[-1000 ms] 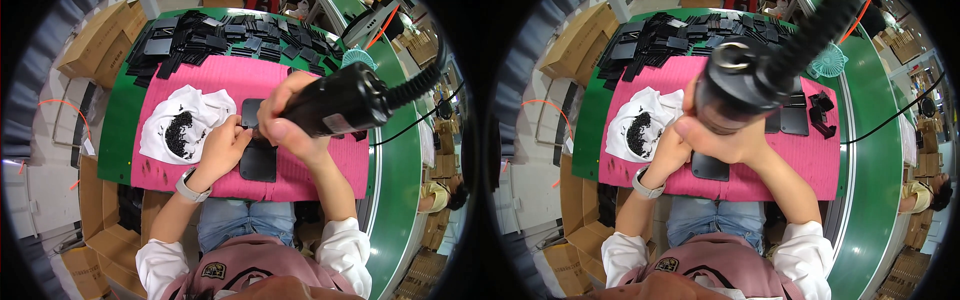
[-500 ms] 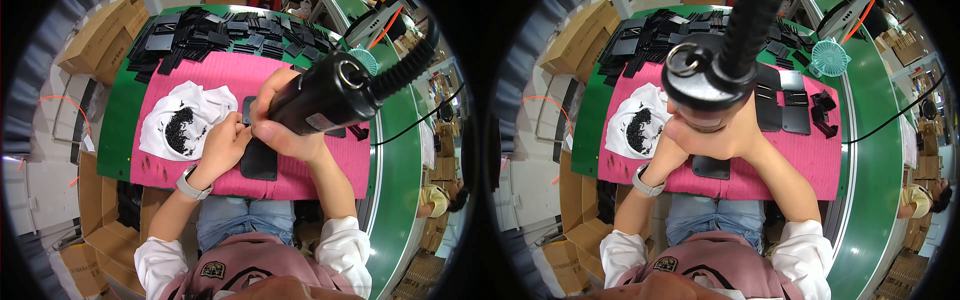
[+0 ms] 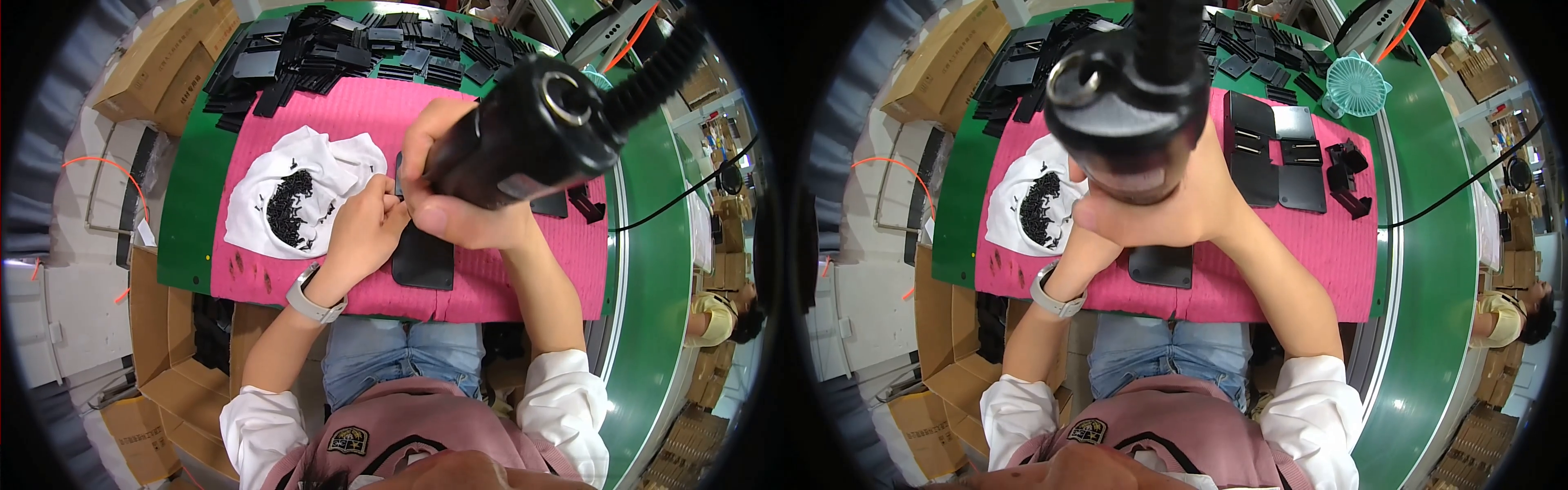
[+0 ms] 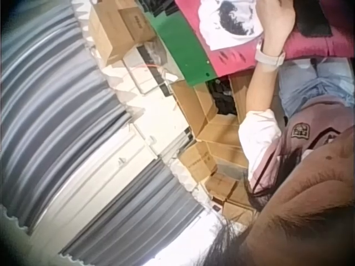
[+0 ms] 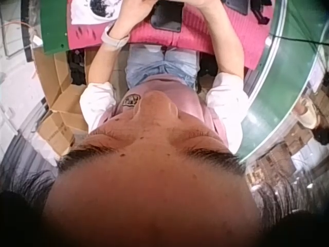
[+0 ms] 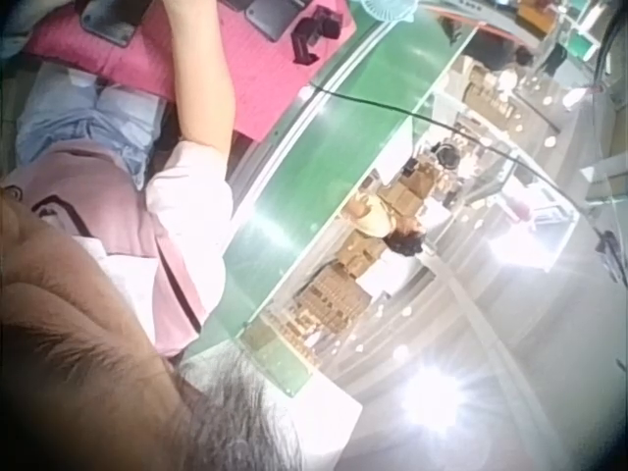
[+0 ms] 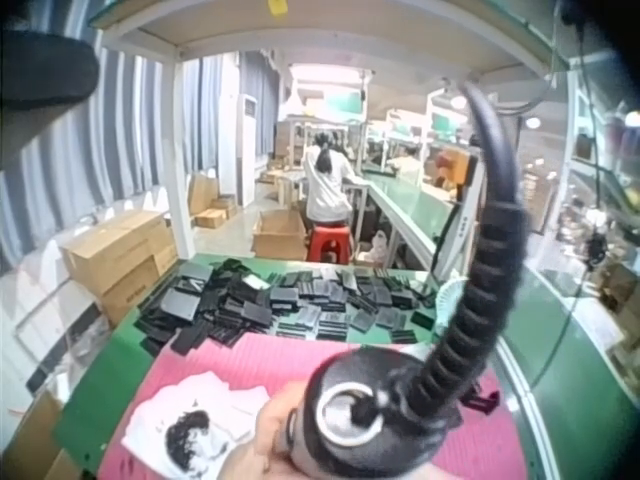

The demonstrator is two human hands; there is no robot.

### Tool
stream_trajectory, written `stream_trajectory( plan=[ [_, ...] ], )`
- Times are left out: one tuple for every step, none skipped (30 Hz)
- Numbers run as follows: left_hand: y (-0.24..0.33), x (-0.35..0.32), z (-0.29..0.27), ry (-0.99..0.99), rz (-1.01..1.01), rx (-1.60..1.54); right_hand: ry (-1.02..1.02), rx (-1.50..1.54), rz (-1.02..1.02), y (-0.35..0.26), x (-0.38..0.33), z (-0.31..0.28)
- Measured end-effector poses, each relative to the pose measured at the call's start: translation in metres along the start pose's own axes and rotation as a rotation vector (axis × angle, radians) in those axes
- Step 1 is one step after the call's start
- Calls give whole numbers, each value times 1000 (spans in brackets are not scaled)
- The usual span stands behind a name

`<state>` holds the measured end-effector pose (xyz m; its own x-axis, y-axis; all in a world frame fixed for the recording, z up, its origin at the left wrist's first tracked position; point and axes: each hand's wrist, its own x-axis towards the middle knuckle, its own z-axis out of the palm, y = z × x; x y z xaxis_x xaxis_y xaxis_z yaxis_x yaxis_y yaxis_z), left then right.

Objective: Assemble black plastic components by inserting pins and using a power screwdriver on a factory assembly line.

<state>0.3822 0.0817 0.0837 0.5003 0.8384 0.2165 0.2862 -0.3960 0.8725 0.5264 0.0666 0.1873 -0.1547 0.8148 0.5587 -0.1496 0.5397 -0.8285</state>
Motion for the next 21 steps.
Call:
stream_trajectory(
  plan=[
    [5,0,-2,3,-15,15,10,72,43,0,-2,1],
    [7,1,-3,6,-31,30,20,143,87,1,-4,1],
    [5,1,-2,6,-32,27,39,127,72,2,-6,2],
    [4,1,-2,-14,-45,-1,55,114,55,3,-7,2],
    [3,1,-2,-35,-58,-29,50,114,46,5,-8,1],
    [3,1,-3,-32,-60,-29,24,153,93,-1,-6,-1],
    [5,1,-4,-41,-67,-18,33,145,114,-3,-7,-2],
    [6,1,-4,-49,-73,-7,42,138,135,-4,-9,-2],
    [0,0,-1,-51,-74,-9,28,106,81,1,-12,-1],
    [-4,1,0,-42,-24,6,11,77,24,5,-14,1],
    [-6,2,1,-34,25,22,10,79,23,5,-13,2],
    [-6,-2,-1,-14,70,73,2,73,29,4,-12,2],
    [-5,-3,0,3,53,21,-5,64,38,3,-12,2],
    [-4,-3,1,19,35,-31,-11,56,47,3,-11,2],
    [-1,-2,0,17,35,-32,-18,47,55,2,-11,1],
    [6,-1,-2,-4,-54,-24,-24,37,64,0,-10,1],
    [10,0,-2,-25,-143,-15,-31,26,72,-1,-10,1],
    [0,1,1,-40,-140,13,-14,-29,55,-2,-10,3],
    [7,3,-2,-54,-153,38,-38,-116,13,-3,-8,4],
    [13,4,-4,-68,-164,64,-62,-203,-30,-5,-7,3],
    [8,5,-1,-51,-135,77,-82,-247,-23,-8,-7,2]
  ],
)
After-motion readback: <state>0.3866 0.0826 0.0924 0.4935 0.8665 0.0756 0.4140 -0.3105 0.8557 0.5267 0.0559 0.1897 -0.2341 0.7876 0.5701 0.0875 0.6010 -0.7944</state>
